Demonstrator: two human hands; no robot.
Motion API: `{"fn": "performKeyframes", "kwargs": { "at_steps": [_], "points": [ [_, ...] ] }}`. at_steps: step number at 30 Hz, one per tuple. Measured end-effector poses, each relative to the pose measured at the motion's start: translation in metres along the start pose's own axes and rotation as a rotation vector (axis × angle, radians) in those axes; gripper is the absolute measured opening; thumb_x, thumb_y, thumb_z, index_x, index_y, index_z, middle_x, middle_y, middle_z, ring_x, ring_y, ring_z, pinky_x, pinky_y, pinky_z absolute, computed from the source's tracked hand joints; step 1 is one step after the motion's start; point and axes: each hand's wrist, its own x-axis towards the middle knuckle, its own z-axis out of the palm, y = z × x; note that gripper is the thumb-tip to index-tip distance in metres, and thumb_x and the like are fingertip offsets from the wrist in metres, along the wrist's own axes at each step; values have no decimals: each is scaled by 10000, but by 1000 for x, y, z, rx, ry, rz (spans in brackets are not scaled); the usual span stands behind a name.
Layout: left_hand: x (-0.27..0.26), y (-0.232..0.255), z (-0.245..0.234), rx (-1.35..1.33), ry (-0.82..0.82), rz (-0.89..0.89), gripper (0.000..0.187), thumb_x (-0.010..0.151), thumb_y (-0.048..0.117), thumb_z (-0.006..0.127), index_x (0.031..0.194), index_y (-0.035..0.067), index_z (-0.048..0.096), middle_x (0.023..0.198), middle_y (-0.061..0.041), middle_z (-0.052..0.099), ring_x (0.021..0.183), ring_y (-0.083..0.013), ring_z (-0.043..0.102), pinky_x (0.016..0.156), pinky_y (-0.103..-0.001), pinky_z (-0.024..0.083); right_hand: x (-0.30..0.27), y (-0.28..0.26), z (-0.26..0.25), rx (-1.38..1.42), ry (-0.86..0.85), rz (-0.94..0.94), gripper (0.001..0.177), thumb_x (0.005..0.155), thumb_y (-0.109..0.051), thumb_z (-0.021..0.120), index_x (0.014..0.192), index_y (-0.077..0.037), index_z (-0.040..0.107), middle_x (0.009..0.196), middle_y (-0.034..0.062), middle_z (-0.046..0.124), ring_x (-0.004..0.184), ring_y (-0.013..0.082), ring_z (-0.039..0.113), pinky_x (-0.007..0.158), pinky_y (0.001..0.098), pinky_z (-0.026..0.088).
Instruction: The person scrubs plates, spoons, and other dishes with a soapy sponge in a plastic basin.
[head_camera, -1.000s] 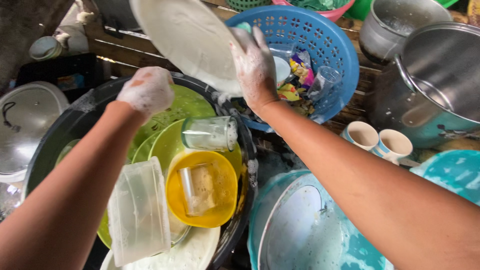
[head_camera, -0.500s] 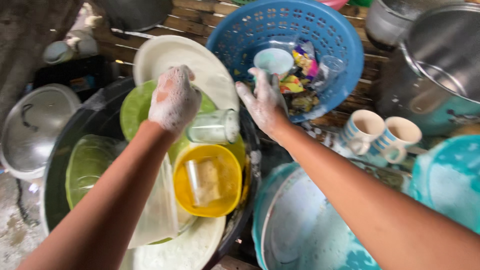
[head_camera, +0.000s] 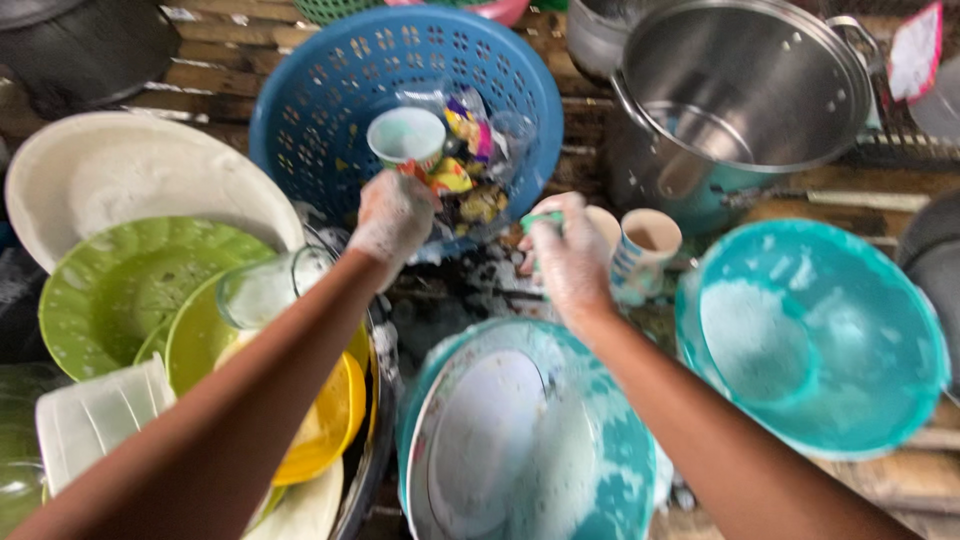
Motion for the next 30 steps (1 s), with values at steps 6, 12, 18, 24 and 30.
{"fn": "performKeyframes", "kwargs": {
  "at_steps": [6, 12, 18, 24, 30],
  "points": [
    [72, -74, 43, 633, -143, 19, 152, 861, 152, 760, 969, 46, 753, 952, -137, 753, 929, -252, 739, 729, -347, 585, 73, 15, 72, -415, -67, -62, 170, 827, -231, 693, 952, -117, 709, 792, 83, 733, 645, 161, 693, 609, 285, 523],
    [158, -128, 53, 1118, -585, -53, 345, 925, 133, 615, 1244, 88, 737, 1252, -86, 744, 1147, -255, 739, 923, -377, 590, 151, 21, 102, -670, -280, 458, 379, 959, -378, 667, 936, -3, 722, 865, 153, 737, 743, 278, 733, 694, 396, 605],
    [184, -136, 76, 421, -409, -226, 733, 915, 91, 476, 1586, 199, 200, 1685, -65, 90, 1518, -267, 89, 1181, -499, 162, 195, 104, 137, -1230, -495, 385, 279, 866, -185, 682, 1139, -133, 667, 1077, 148, 687, 985, 278, 678, 852, 396, 549],
    [165, -95, 51, 461, -346, -151, 531, 1006, 325, 547, 1504, 157, 468, 1580, -117, 422, 1488, -300, 356, 1228, -461, 278, 187, 116, 139, -1361, -518, 59, 519, 806, -147, 762, 1295, -52, 614, 1178, 203, 679, 1050, 362, 680, 866, 456, 565],
    [161, -74, 40, 430, -384, -269, 614, 888, 417, 698, 1404, 117, 554, 1431, -123, 597, 1329, -286, 571, 1075, -385, 472, 175, 73, 145, -1351, -630, 141, 530, 777, -201, 836, 1278, -175, 665, 1296, 168, 584, 1111, 342, 662, 954, 411, 555]
  ]
}}
